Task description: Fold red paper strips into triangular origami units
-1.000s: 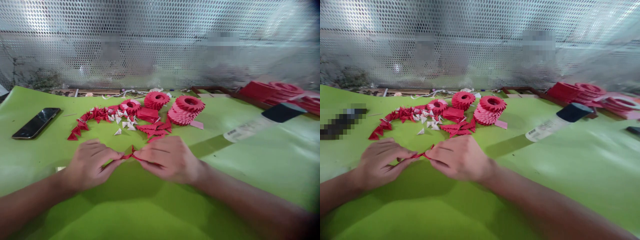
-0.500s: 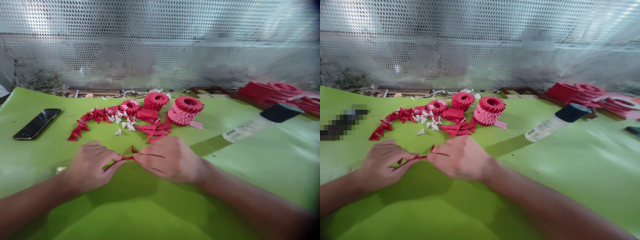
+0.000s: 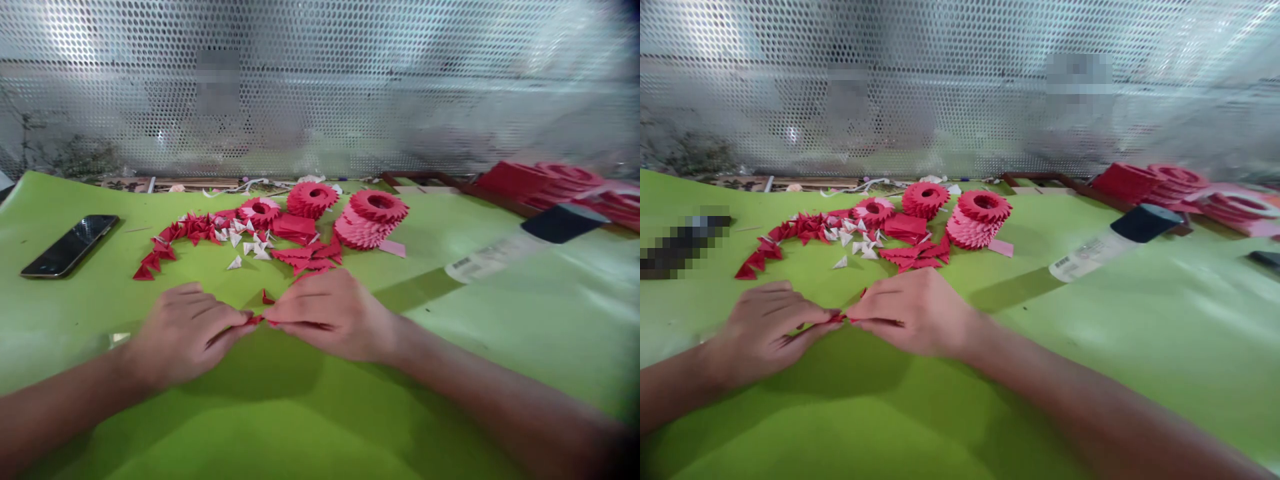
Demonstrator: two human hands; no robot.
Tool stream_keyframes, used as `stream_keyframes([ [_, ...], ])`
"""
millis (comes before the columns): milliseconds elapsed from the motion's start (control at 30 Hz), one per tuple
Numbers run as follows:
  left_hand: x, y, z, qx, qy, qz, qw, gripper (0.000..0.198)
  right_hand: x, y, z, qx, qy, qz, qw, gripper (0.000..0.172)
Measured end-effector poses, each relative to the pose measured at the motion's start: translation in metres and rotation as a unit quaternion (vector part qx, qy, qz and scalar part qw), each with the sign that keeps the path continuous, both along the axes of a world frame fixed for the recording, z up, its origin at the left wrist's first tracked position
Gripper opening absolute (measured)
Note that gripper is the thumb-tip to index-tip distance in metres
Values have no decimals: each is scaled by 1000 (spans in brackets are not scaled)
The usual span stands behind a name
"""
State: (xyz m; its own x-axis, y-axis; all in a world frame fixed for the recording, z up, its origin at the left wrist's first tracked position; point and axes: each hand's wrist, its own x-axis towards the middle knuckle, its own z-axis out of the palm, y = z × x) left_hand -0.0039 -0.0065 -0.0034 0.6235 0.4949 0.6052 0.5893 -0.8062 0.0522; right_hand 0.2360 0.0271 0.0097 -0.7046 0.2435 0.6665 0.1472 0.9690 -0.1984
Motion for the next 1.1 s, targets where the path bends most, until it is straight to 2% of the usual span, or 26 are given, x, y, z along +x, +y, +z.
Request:
stream_keyframes([
  [67,1,-1,2,-28,-26,6,999,29,-3,0,-1,-90,52,7,995,7],
  [133,2,-2,3,-43,-46,12,998,28,-5,-1,-2,-147,84,9,986,8],
  [300,5,-4,4,-28,-52,26,998,30,-7,-2,-3,-102,96,27,990,10],
  [500,5,-5,6,-11,-54,6,998,24,-10,-4,-6,-170,125,51,976,14],
  [600,4,-4,5,-43,-70,5,997,25,-10,-3,-7,-178,124,31,976,13],
  [700,3,-2,4,-89,-105,16,990,29,-9,-2,-5,-162,127,-6,979,19],
  [800,3,-1,4,-149,-144,20,978,26,-10,-4,-2,-162,129,-37,978,7],
  [933,4,-2,5,-228,-171,23,958,26,-14,-8,-2,-234,133,-59,961,5],
  [1100,6,0,5,-236,-167,26,957,27,-17,-10,-3,-283,113,-75,949,7],
])
